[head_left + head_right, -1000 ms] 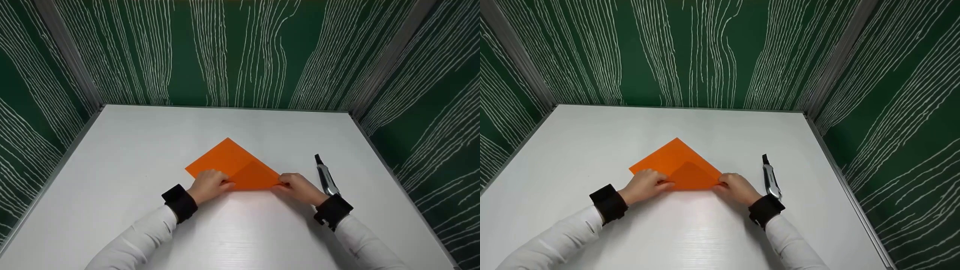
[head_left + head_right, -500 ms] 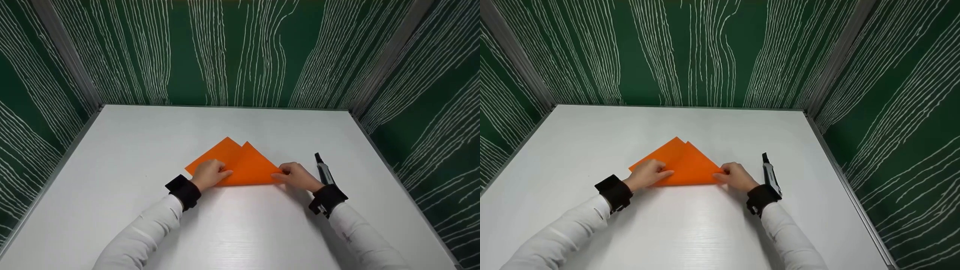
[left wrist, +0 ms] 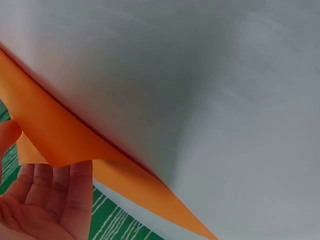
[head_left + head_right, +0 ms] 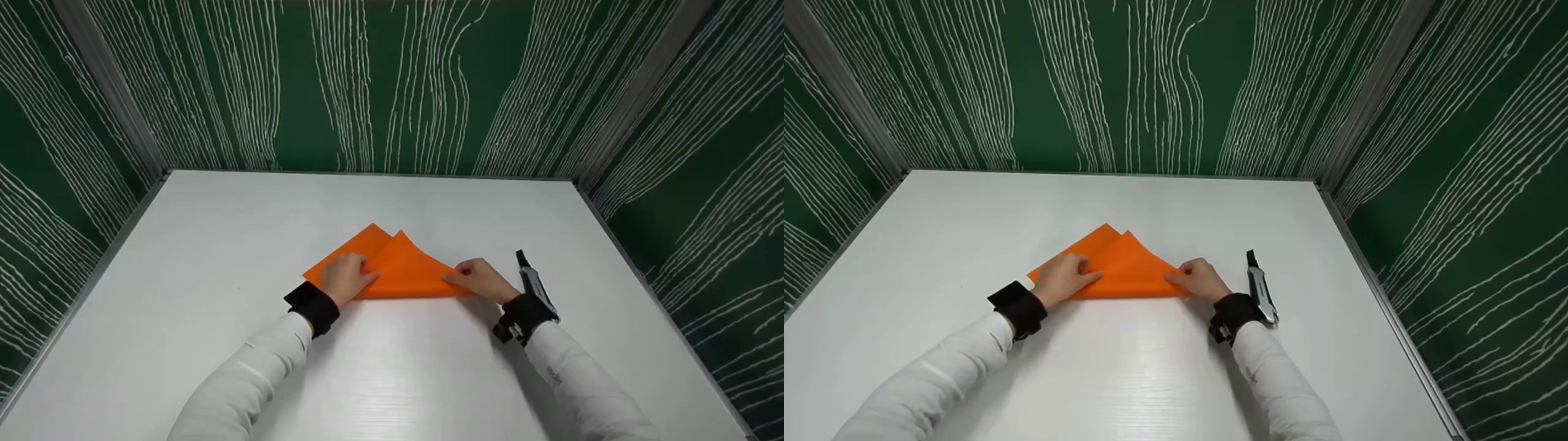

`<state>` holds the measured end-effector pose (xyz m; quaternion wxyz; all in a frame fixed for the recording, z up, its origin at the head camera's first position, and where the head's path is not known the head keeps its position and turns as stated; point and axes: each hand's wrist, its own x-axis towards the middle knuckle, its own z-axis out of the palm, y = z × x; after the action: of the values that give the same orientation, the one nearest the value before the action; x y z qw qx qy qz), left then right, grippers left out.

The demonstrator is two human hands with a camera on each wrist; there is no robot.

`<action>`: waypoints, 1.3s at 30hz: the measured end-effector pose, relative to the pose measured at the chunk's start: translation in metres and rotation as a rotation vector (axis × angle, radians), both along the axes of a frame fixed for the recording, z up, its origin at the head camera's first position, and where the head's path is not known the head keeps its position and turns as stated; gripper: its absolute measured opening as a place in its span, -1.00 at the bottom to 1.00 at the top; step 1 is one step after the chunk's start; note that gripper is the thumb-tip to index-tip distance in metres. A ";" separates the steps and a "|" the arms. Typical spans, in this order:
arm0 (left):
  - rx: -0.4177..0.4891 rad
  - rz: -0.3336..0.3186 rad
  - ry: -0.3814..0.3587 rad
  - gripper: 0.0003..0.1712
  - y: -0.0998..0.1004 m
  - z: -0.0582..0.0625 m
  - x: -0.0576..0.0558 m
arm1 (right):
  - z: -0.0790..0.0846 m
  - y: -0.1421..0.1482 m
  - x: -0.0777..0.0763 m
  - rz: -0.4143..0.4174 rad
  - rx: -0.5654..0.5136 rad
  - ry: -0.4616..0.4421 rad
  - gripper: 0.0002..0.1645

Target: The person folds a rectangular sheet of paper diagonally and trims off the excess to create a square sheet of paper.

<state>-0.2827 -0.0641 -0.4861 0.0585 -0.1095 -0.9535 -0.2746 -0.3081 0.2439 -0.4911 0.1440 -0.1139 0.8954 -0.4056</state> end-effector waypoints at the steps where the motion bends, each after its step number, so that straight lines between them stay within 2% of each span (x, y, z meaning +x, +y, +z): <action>1: -0.010 0.010 0.008 -0.65 0.001 0.000 0.000 | 0.000 0.000 0.000 -0.009 0.005 -0.008 -0.60; 5: -0.049 0.021 0.023 -0.57 0.007 -0.003 0.000 | 0.000 -0.001 -0.001 -0.025 0.027 -0.020 -0.60; 8: -0.097 -0.004 0.026 -0.48 0.011 -0.005 0.001 | 0.001 -0.002 0.000 -0.033 0.037 -0.030 -0.60; 12: -0.189 -0.100 0.047 -0.58 0.016 -0.009 0.004 | 0.002 -0.003 0.001 -0.024 0.050 -0.030 -0.59; 15: -0.213 -0.181 0.057 -0.69 0.018 -0.010 0.006 | 0.002 -0.004 0.001 -0.023 0.060 -0.025 -0.58; 21: -0.264 -0.270 0.010 -0.56 0.017 -0.009 0.009 | 0.002 -0.006 0.002 -0.039 0.100 0.017 -0.68; 24: -0.303 -0.292 0.001 -0.51 0.016 -0.010 0.011 | 0.003 -0.013 0.009 -0.048 0.150 0.123 -0.64; 27: -0.312 -0.297 0.013 -0.50 0.015 -0.011 0.013 | 0.003 -0.027 0.022 -0.034 0.267 0.353 -0.65; 30: -0.308 -0.288 0.010 -0.50 0.014 -0.012 0.013 | 0.001 -0.044 0.040 0.019 0.417 0.588 -0.61; 32: -0.317 -0.281 0.014 -0.51 0.014 -0.012 0.011 | 0.000 -0.055 0.051 0.089 0.475 0.659 -0.55; 34: -0.334 -0.280 0.016 -0.51 0.015 -0.013 0.010 | -0.002 -0.064 0.061 0.160 0.501 0.632 -0.48; 36: -0.351 -0.287 0.020 -0.51 0.015 -0.014 0.010 | -0.003 -0.070 0.069 0.207 0.522 0.565 -0.44; 39: -0.370 -0.293 0.020 -0.50 0.015 -0.013 0.010 | -0.003 -0.076 0.076 0.225 0.546 0.478 -0.39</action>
<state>-0.2727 -0.0496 -0.4993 0.0063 -0.2580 -0.9610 -0.0996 -0.2325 0.1676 -0.4944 -0.0004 -0.2604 0.9607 -0.0959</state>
